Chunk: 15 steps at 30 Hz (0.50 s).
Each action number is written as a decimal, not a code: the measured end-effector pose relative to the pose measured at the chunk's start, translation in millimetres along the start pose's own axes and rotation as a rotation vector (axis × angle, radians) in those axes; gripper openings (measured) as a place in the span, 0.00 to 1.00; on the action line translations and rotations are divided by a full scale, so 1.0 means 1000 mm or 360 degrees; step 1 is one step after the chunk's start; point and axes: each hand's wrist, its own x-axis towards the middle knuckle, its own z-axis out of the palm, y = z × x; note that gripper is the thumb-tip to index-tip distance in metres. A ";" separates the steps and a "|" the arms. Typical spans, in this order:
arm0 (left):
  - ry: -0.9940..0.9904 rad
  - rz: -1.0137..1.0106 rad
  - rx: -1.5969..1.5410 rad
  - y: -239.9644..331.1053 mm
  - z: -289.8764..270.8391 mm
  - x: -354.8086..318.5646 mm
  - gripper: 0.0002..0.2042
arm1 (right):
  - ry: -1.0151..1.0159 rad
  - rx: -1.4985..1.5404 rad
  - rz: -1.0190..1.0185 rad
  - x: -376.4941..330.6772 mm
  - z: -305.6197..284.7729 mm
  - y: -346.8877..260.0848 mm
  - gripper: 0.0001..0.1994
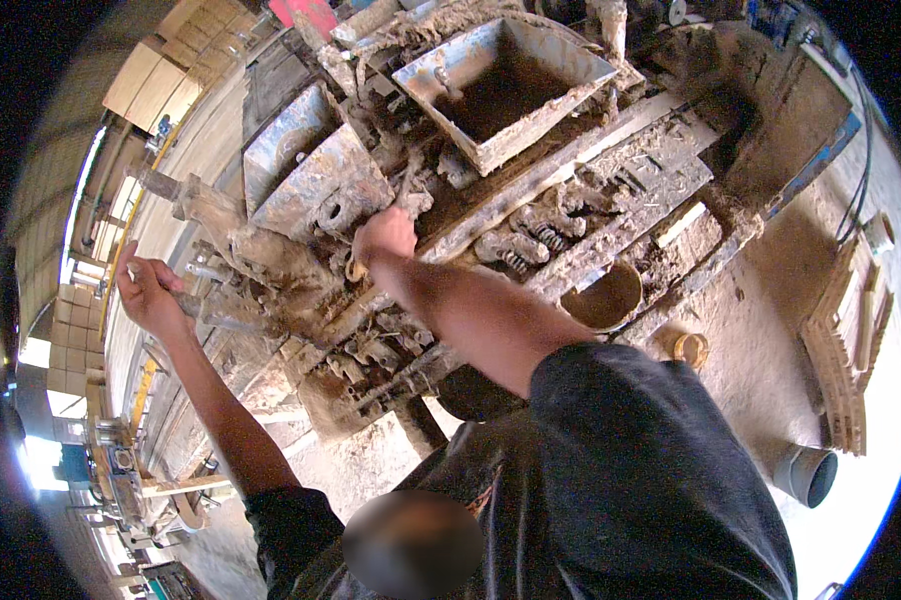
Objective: The person arranges wooden planks on a large flat surface, fitting them together by hand. Later, the person uses a metal rod to scrape accumulated sawdust from a woodworking machine.
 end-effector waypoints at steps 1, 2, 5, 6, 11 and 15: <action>0.0004 0.0001 -0.0064 -0.004 0.009 0.004 0.11 | 0.0204 0.0025 0.0063 0.014 0.016 0.007 0.13; -0.0001 0.0067 -0.0029 -0.008 0.014 0.005 0.11 | 0.0031 0.0058 0.0080 0.036 0.022 0.016 0.14; -0.0004 0.0064 0.0053 -0.006 -0.006 -0.005 0.11 | -0.0493 -0.0184 -0.0108 0.051 -0.017 0.024 0.09; 0.0014 0.0056 0.0095 -0.002 -0.017 -0.004 0.11 | -0.0565 0.0007 0.0065 0.058 -0.033 0.029 0.09; 0.0114 -0.0012 0.0064 0.001 -0.003 0.003 0.12 | -0.0596 -0.0229 -0.0410 0.087 -0.022 0.048 0.06; 0.0015 -0.0026 -0.0006 -0.004 0.020 0.007 0.12 | -0.0847 0.1244 0.0162 0.132 -0.024 0.062 0.06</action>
